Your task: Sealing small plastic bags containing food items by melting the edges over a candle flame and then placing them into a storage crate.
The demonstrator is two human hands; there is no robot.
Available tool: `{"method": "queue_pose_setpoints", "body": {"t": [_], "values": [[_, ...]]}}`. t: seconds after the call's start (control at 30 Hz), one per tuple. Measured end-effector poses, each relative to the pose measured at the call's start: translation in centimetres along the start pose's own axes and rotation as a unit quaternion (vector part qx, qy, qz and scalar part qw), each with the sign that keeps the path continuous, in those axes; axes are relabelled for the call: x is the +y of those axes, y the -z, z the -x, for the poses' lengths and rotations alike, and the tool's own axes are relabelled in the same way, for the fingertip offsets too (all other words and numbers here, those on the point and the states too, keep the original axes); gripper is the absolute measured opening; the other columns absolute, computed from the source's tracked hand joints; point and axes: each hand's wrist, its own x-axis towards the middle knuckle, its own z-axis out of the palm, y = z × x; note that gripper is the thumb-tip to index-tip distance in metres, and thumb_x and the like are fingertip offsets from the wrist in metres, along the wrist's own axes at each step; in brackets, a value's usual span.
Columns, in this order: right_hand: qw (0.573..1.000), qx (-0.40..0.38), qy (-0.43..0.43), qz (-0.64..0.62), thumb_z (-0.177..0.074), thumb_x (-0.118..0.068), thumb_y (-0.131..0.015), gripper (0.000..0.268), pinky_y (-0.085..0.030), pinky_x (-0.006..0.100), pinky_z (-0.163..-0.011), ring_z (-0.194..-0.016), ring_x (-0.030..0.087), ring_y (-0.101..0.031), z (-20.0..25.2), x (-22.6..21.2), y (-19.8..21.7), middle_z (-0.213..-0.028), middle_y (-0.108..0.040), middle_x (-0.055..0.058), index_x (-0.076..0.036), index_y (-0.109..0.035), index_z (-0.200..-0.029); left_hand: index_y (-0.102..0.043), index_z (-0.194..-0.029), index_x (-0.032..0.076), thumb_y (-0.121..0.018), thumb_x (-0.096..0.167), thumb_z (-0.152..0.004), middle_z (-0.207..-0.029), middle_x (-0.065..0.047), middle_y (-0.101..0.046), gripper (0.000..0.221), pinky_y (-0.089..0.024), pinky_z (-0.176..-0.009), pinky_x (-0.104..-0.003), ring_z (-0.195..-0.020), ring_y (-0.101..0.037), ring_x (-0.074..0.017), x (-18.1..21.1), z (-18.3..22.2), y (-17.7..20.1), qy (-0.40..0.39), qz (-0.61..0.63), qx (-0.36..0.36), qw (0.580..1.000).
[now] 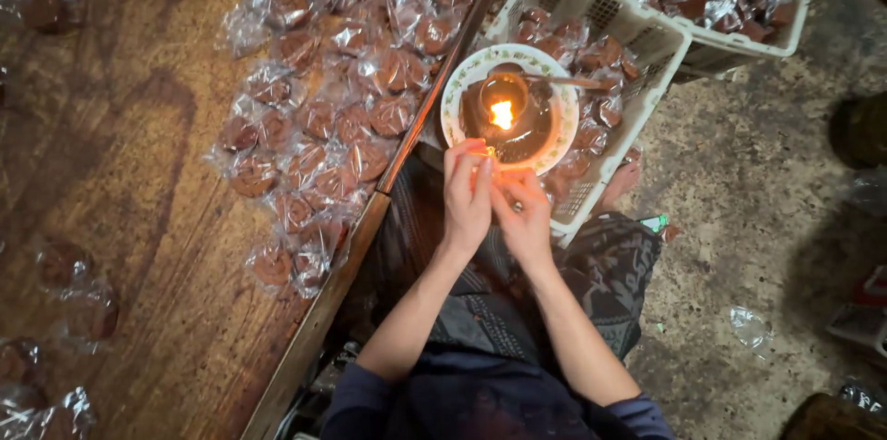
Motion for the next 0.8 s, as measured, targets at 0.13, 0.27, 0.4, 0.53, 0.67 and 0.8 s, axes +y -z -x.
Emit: {"method": "queue_pose_setpoints", "body": {"t": [0.13,0.27,0.4,0.53,0.67,0.8], "values": [[0.996,-0.015,-0.089,-0.022,-0.092,-0.013,-0.08,0.028,-0.047,0.037,-0.069,-0.066,0.02,-0.05,-2.8,2.6,0.5,-0.074,-0.055,0.01,-0.004,-0.067,-0.069,-0.059,-0.117,0.007,-0.055,0.017,-0.108,-0.125,-0.012,-0.06,0.014,-0.044,-0.106,-0.045,-0.114,-0.061,-0.0249,-0.9,-0.3,-0.3,0.083,0.087,0.012,0.993],[0.978,0.001,-0.209,0.011,-0.09,-0.029,-0.082,0.032,-0.045,0.029,-0.064,-0.065,0.013,-0.055,-6.1,2.0,0.5,-0.069,-0.061,0.002,-0.013,-0.071,-0.065,-0.05,-0.134,0.0,-0.076,0.027,-0.092,-0.107,-0.018,-0.063,0.056,-0.063,-0.056,-0.029,-0.078,-0.069,-0.0214,-2.7,-1.1,0.8,0.364,0.188,-0.103,0.907],[0.969,-0.013,-0.247,-0.009,-0.088,-0.035,-0.085,0.033,-0.044,0.026,-0.059,-0.063,0.01,-0.052,-7.7,4.0,-0.2,-0.067,-0.059,0.0,-0.015,-0.073,-0.065,-0.053,-0.134,-0.008,-0.086,0.025,-0.087,-0.1,-0.023,-0.066,0.065,-0.062,-0.045,-0.033,-0.072,-0.073,-0.0278,-6.1,-0.3,0.6,0.351,0.204,-0.147,0.902],[0.967,-0.009,-0.255,-0.017,-0.09,-0.028,-0.083,0.032,-0.042,0.027,-0.058,-0.068,0.013,-0.053,-6.8,3.4,0.1,-0.069,-0.059,0.003,-0.009,-0.072,-0.066,-0.054,-0.132,-0.008,-0.086,0.02,-0.086,-0.094,-0.022,-0.068,0.063,-0.065,-0.049,-0.034,-0.072,-0.074,-0.0286,-5.4,-0.6,1.0,0.332,0.162,-0.153,0.916],[0.947,0.026,-0.301,-0.111,-0.084,-0.022,-0.087,0.029,-0.04,0.028,-0.055,-0.068,0.015,-0.051,-4.5,1.8,0.1,-0.066,-0.053,0.006,-0.006,-0.067,-0.071,-0.062,-0.111,0.008,-0.071,-0.002,-0.086,-0.113,-0.013,-0.057,0.028,-0.06,-0.089,-0.048,-0.107,-0.065,-0.0398,-0.7,-1.0,1.9,0.121,-0.072,-0.11,0.984],[0.868,0.029,-0.331,-0.37,-0.091,-0.008,-0.077,0.029,-0.041,0.024,-0.049,-0.077,0.017,-0.059,-3.8,-2.0,0.9,-0.076,-0.048,0.0,-0.009,-0.049,-0.083,-0.065,-0.098,0.017,-0.052,-0.015,-0.09,-0.118,-0.001,-0.055,0.035,-0.057,-0.096,-0.041,-0.11,-0.065,-0.0303,-1.7,-0.5,1.6,-0.096,-0.087,-0.079,0.988]]}}
